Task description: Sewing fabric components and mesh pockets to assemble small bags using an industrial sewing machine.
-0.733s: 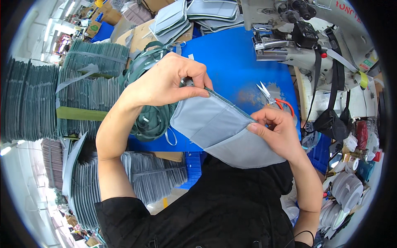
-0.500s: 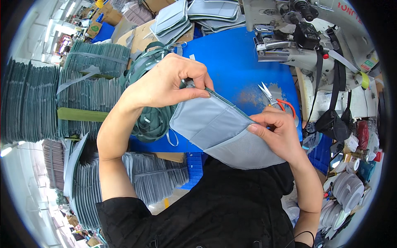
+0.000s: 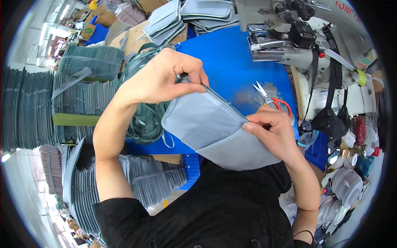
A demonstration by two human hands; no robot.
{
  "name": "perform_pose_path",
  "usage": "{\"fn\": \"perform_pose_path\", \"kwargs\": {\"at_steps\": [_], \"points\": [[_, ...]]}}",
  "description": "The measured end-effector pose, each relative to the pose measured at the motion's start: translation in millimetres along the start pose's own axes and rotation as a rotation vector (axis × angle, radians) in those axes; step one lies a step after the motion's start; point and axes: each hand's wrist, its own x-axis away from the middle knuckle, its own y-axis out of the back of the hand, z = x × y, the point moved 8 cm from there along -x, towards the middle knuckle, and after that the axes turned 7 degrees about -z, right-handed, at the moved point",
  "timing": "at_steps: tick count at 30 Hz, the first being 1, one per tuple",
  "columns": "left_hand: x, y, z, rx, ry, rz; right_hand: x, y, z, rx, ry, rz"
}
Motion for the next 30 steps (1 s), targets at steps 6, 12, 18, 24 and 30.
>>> {"fn": "perform_pose_path", "kwargs": {"at_steps": [6, 12, 18, 24, 30], "points": [[-39, 6, 30, 0.056, 0.067, 0.071, -14, -1, -16, -0.140, -0.099, -0.037], [-94, 12, 59, 0.122, 0.035, 0.145, -40, 4, -26, -0.397, -0.251, -0.120], [-134, 21, 89, -0.124, 0.113, 0.107, -68, 17, -36, -0.464, -0.330, -0.189], [-141, 28, 93, -0.129, -0.127, 0.088, -77, 17, -42, -0.499, -0.329, -0.238], [-145, 26, 80, -0.153, 0.112, 0.115, -78, 17, -39, -0.473, -0.321, -0.240]]}}
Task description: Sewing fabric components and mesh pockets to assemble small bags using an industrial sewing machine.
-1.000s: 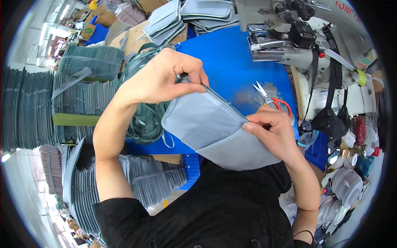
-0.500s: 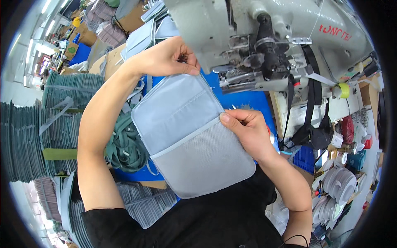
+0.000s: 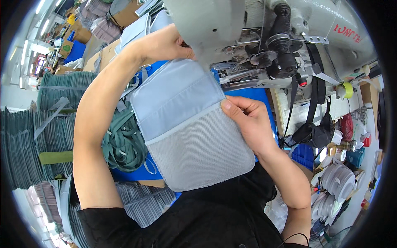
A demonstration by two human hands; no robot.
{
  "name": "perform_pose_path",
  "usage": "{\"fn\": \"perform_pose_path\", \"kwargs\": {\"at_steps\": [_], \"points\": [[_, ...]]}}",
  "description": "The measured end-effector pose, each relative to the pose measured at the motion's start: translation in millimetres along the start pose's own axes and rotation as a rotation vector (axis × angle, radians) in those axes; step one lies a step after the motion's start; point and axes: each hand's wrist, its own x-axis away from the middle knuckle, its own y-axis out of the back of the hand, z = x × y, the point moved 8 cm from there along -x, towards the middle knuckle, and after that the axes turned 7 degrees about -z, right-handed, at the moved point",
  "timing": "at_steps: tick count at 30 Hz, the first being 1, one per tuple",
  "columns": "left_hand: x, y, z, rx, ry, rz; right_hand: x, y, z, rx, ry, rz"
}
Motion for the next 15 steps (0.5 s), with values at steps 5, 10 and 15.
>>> {"fn": "perform_pose_path", "kwargs": {"at_steps": [5, 10, 15], "points": [[-3, -8, 19, -0.031, 0.161, 0.086, 0, 2, -1, -0.021, -0.003, -0.015], [-14, -12, 34, -0.017, -0.296, -0.031, -2, 2, 0, -0.013, 0.033, -0.029], [-42, -12, 90, -0.233, -0.409, -0.097, -8, 4, 9, -0.008, 0.038, -0.086]]}}
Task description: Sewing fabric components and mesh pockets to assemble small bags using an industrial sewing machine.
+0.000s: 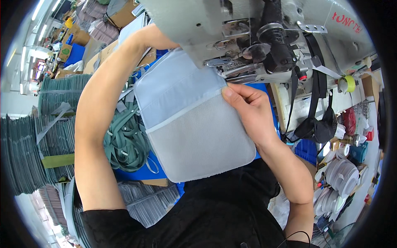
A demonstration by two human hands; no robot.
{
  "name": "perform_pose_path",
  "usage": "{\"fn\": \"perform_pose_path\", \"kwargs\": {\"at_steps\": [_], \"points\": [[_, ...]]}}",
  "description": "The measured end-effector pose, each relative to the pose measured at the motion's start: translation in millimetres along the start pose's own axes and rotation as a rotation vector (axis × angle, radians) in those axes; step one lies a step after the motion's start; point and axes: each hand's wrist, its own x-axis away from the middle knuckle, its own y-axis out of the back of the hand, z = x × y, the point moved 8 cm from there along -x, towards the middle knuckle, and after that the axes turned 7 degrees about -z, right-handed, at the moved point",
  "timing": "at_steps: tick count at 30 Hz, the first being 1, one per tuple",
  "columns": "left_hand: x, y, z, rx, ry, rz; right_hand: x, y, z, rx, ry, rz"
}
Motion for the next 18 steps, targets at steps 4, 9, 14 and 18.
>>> {"fn": "perform_pose_path", "kwargs": {"at_steps": [4, 9, 14, 18], "points": [[-12, 5, -17, -0.114, -0.087, -0.082, -7, 2, 2, -0.050, 0.007, -0.047], [2, 22, -93, -0.277, 0.113, -0.199, -3, 3, -5, -0.099, -0.016, -0.041], [69, 5, -193, -0.064, 0.239, -0.419, 7, 17, -18, -0.147, -0.013, -0.039], [104, -29, -279, -0.128, 0.304, -0.191, 8, 0, -16, -0.216, -0.022, 0.049]]}}
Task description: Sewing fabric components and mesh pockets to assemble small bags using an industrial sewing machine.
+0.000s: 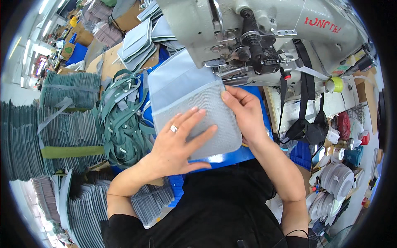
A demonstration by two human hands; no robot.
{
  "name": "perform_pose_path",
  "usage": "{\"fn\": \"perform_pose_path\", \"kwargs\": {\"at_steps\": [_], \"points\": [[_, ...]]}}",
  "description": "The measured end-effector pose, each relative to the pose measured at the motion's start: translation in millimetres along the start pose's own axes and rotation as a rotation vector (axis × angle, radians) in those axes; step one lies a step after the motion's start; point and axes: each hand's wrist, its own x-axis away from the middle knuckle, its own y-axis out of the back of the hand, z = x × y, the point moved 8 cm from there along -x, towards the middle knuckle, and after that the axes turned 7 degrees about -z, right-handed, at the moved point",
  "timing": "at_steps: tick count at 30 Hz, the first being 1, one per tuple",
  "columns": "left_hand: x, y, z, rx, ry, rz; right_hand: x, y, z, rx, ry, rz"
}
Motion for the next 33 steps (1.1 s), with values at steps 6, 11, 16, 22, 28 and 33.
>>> {"fn": "perform_pose_path", "kwargs": {"at_steps": [6, 11, 16, 22, 28, 33], "points": [[-3, 1, -2, -0.319, -0.065, -0.011, -7, 1, -4, -0.064, 0.024, 0.054], [-12, 22, 0, -0.501, -0.148, 0.076, 23, 16, -3, 0.160, 0.137, 0.116], [-26, 29, -14, -0.568, -0.206, 0.242, 34, 6, 4, 0.109, 0.172, 0.171], [-47, 32, -2, -0.604, -0.281, 0.362, 12, 4, 3, 0.102, 0.204, 0.144], [-77, 42, 18, -0.621, -0.345, 0.358, -20, -7, -1, 0.049, 0.210, 0.159], [-95, 41, 32, -0.624, -0.402, 0.333, -21, -8, -1, 0.022, 0.175, 0.136]]}}
